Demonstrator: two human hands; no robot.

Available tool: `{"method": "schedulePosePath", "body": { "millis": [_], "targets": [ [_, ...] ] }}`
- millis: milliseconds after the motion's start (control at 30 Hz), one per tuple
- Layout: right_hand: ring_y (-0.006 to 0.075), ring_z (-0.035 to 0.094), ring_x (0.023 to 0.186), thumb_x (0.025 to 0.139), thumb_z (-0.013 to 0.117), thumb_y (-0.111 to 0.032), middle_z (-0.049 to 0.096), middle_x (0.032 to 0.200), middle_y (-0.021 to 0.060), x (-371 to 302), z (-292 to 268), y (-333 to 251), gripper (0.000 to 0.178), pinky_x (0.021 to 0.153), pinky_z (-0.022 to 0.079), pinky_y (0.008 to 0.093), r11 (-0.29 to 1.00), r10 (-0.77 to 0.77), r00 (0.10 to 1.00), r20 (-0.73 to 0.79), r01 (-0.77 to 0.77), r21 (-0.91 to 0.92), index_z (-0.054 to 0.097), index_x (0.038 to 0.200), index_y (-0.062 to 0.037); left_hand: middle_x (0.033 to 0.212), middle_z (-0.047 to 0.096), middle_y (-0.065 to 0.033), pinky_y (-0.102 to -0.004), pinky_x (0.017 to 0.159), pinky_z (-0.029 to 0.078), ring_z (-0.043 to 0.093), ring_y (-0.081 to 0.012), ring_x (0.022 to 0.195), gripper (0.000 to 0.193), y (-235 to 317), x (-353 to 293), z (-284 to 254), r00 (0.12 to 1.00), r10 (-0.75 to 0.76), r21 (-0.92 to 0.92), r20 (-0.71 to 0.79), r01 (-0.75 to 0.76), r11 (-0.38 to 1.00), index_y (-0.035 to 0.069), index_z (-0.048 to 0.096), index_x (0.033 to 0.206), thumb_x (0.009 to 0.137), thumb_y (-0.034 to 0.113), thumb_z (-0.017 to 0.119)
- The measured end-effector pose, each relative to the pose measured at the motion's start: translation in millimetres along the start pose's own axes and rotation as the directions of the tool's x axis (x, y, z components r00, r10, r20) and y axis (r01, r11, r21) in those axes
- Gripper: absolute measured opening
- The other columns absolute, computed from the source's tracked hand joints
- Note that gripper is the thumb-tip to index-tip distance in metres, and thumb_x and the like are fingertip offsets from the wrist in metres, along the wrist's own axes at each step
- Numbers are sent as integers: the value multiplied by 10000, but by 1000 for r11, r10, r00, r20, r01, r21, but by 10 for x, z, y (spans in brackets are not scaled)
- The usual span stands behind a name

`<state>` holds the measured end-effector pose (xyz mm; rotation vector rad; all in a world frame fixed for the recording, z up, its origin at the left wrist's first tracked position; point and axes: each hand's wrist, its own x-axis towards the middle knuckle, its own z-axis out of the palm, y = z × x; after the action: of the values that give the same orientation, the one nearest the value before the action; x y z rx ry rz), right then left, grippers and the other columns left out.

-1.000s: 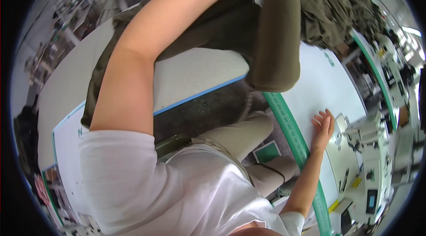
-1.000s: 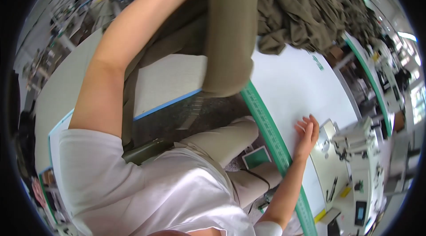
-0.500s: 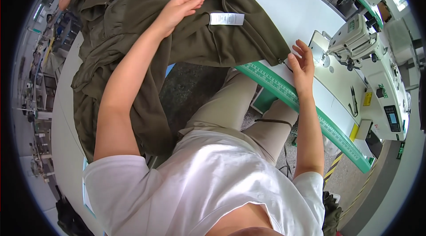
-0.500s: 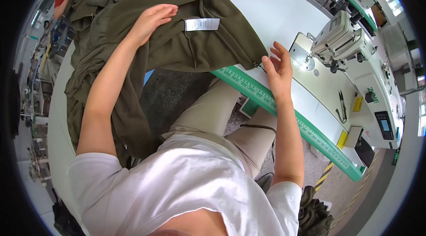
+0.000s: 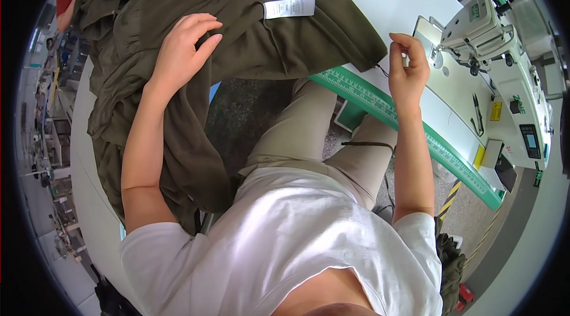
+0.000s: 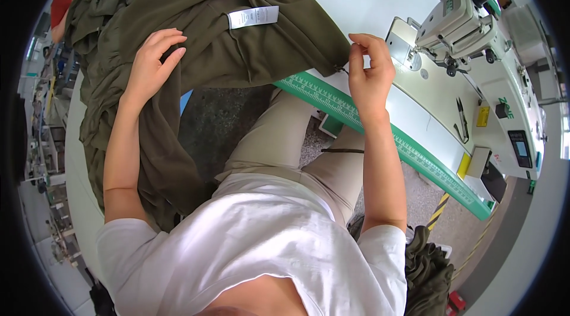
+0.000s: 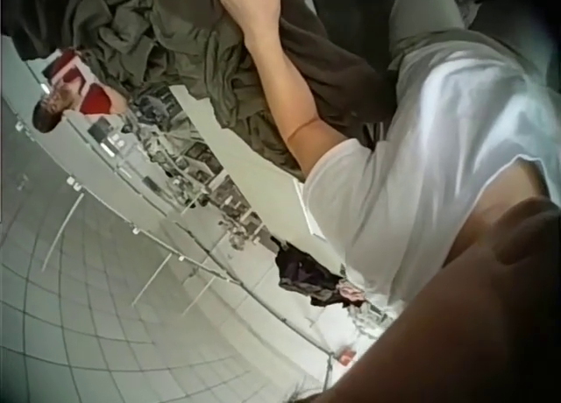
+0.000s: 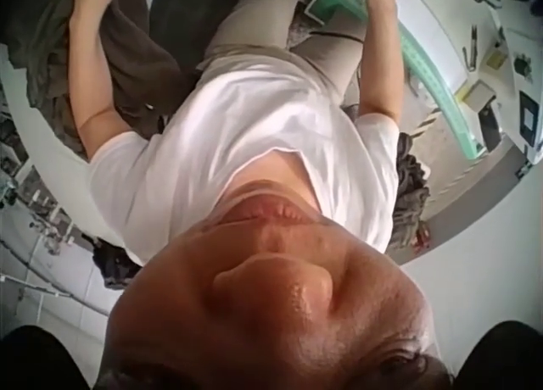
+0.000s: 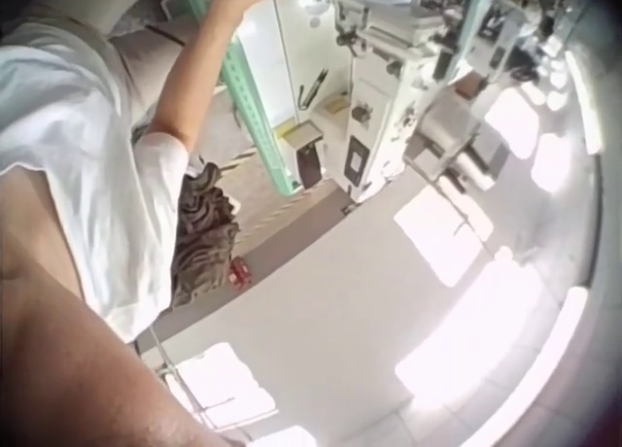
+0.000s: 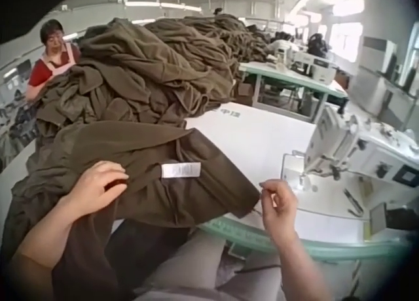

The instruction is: Trimming loose threads from a green garment using thread snips.

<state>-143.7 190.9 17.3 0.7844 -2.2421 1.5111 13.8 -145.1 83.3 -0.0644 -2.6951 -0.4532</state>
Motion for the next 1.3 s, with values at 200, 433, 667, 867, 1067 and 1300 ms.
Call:
{"method": "schedulePosePath", "body": {
  "millis": [200,433,667,867,1067,1300],
  "targets": [
    [179,574,924,789,567,88,606,1022,83,-264,-207,213,266,824,461,293,984,-3,1000,9,5,-177,614,1019,-37,1054,609,-82,-351,842,459,565,-268,998,199,170,225,256,992,107,-14,71,-106,994,24,635,985,828,146,618],
    [252,548,1062,762,562,105,594,1073,141,-146,-100,166,345,922,427,325,889,-186,955,232,264,-373,609,1065,-53,1034,604,-90,-366,846,462,569,-270,989,202,603,500,704,936,310,-181,164,-281,943,17,634,968,812,146,627],
    [186,568,978,846,565,21,618,1017,89,-107,-147,51,222,881,435,285,970,124,926,356,-189,152,600,1061,-22,952,592,-101,-327,801,472,579,-253,924,221,1178,659,1208,921,369,-365,-124,-388,846,-2,635,975,817,152,640],
    [74,546,859,914,553,-73,620,934,4,-157,-202,-249,151,802,426,212,562,263,827,497,-550,617,590,1029,17,827,601,-22,-234,700,448,558,-113,772,231,1275,674,1008,967,141,-799,212,88,595,-17,633,978,872,187,627],
    [69,542,869,906,563,-64,617,925,5,-150,-121,-333,132,804,420,204,477,219,810,545,-576,664,582,1012,12,794,599,52,-175,630,408,488,-1,705,218,1309,609,925,912,55,-883,406,375,283,-1,644,952,910,209,603],
    [55,525,868,902,579,-74,604,911,-17,-189,-35,-347,111,800,408,194,523,209,810,548,-566,637,581,994,-13,728,544,66,-160,573,357,439,9,656,178,1330,523,956,911,-65,-904,407,412,115,30,618,834,900,195,613]
  ]
}}
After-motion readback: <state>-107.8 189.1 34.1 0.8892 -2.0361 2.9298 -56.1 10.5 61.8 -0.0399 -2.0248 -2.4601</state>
